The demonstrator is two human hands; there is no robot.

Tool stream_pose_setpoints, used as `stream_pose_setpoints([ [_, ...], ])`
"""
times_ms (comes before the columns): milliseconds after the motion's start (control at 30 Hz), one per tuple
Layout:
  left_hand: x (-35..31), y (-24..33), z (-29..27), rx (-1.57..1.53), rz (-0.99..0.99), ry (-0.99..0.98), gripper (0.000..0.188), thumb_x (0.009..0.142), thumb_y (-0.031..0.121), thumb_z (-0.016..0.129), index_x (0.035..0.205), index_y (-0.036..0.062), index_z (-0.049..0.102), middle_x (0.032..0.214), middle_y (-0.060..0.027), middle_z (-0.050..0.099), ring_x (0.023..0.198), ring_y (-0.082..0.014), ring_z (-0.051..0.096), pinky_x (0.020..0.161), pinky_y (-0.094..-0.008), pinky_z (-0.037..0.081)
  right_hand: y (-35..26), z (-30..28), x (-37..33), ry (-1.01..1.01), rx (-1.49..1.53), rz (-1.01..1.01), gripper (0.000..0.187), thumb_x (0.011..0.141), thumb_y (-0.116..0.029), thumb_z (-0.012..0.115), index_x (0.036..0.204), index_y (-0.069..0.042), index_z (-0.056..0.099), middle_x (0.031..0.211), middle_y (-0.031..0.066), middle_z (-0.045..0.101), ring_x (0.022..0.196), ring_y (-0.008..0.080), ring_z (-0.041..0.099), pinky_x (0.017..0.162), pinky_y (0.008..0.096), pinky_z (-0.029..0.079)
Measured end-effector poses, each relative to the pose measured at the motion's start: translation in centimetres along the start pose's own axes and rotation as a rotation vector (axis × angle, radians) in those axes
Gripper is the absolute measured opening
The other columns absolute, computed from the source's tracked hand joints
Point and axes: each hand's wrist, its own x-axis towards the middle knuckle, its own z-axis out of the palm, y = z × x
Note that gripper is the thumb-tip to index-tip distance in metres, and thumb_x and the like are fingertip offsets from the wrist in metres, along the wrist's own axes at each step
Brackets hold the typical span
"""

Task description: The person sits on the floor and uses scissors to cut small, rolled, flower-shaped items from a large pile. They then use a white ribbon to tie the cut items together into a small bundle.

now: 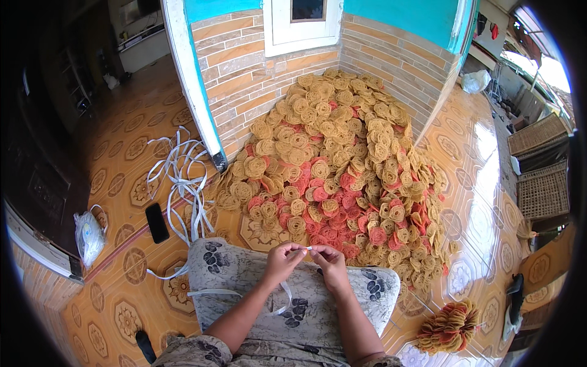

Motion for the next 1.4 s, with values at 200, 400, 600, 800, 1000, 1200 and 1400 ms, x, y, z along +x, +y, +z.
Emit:
stream_pose_setpoints([
  [200, 0.0, 0.3, 0.0, 0.084, 0.057, -0.014, 0.016, 0.086, 0.013, 0.073, 0.091, -0.0015, 0.068, 0.079, 0.0002, 0.062, 0.071, -0.0045, 0.053, 0.063, -0.0215, 0.043, 0.7, -0.3, 0.3, 0.011, -0.025, -0.043, 0.009, 0.092, -0.007, 0.066, 0.095, 0.001, 0.067, 0.088, -0.001, 0.065, 0.078, 0.0044, 0.055, 0.071, 0.0206, 0.044],
  [400, -0.2, 1.7, 0.2, 0.149, 0.148, 0.036, 0.011, 0.082, 0.007, 0.074, 0.085, 0.0, 0.067, 0.08, -0.0033, 0.064, 0.072, -0.0083, 0.058, 0.064, -0.0243, 0.046, 0.9, -0.6, 0.3, 0.016, -0.06, -0.028, 0.011, 0.092, -0.009, 0.066, 0.094, 0.002, 0.067, 0.087, -0.0004, 0.066, 0.078, 0.0046, 0.056, 0.071, 0.0211, 0.044],
  [600, -0.4, 2.1, 0.3, 0.15, 0.192, 0.062, 0.01, 0.08, 0.004, 0.075, 0.085, 0.0009, 0.067, 0.079, -0.0039, 0.063, 0.07, -0.0112, 0.058, 0.063, -0.0255, 0.046, 0.8, -0.3, 0.2, 0.012, -0.037, -0.044, 0.011, 0.092, -0.009, 0.066, 0.094, 0.002, 0.067, 0.086, -0.0004, 0.066, 0.078, 0.0047, 0.057, 0.07, 0.0206, 0.044],
  [800, -0.4, 2.2, 0.3, 0.155, 0.218, 0.064, 0.009, 0.08, 0.004, 0.075, 0.085, 0.0016, 0.067, 0.079, -0.0038, 0.062, 0.069, -0.0115, 0.058, 0.062, -0.0258, 0.045, 0.7, -0.4, 0.2, 0.008, -0.031, -0.008, 0.008, 0.092, -0.007, 0.066, 0.095, 0.001, 0.066, 0.088, -0.0001, 0.065, 0.079, 0.0053, 0.056, 0.071, 0.0205, 0.043],
  [1000, -0.5, 2.4, 0.3, 0.185, 0.228, 0.024, 0.009, 0.08, 0.001, 0.073, 0.087, 0.0022, 0.067, 0.081, -0.0046, 0.062, 0.072, -0.0122, 0.059, 0.063, -0.0268, 0.046, 0.2, -0.4, 0.0, 0.027, 0.011, 0.028, 0.007, 0.092, -0.007, 0.063, 0.093, 0.0, 0.065, 0.083, -0.0018, 0.063, 0.074, 0.0045, 0.053, 0.066, 0.0195, 0.04],
  [1200, -0.5, 2.8, 0.0, 0.514, 0.442, 0.021, 0.011, 0.08, 0.008, 0.074, 0.088, 0.0071, 0.068, 0.083, -0.004, 0.064, 0.074, -0.0193, 0.063, 0.063, -0.0309, 0.051, 0.6, -0.4, 0.2, 0.087, 0.057, 0.089, 0.006, 0.089, -0.006, 0.062, 0.087, -0.002, 0.065, 0.073, -0.002, 0.058, 0.063, 0.0061, 0.048, 0.06, 0.0209, 0.037],
  [1400, -0.3, 2.7, -0.3, 0.68, 0.567, 0.006, 0.011, 0.081, 0.014, 0.074, 0.089, 0.0105, 0.068, 0.083, -0.0033, 0.065, 0.074, -0.024, 0.064, 0.062, -0.0331, 0.053, 0.4, -1.0, 0.4, 0.064, 0.104, 0.175, 0.007, 0.089, -0.007, 0.062, 0.092, 0.0, 0.065, 0.074, -0.0024, 0.057, 0.064, 0.0056, 0.048, 0.059, 0.0199, 0.037],
])
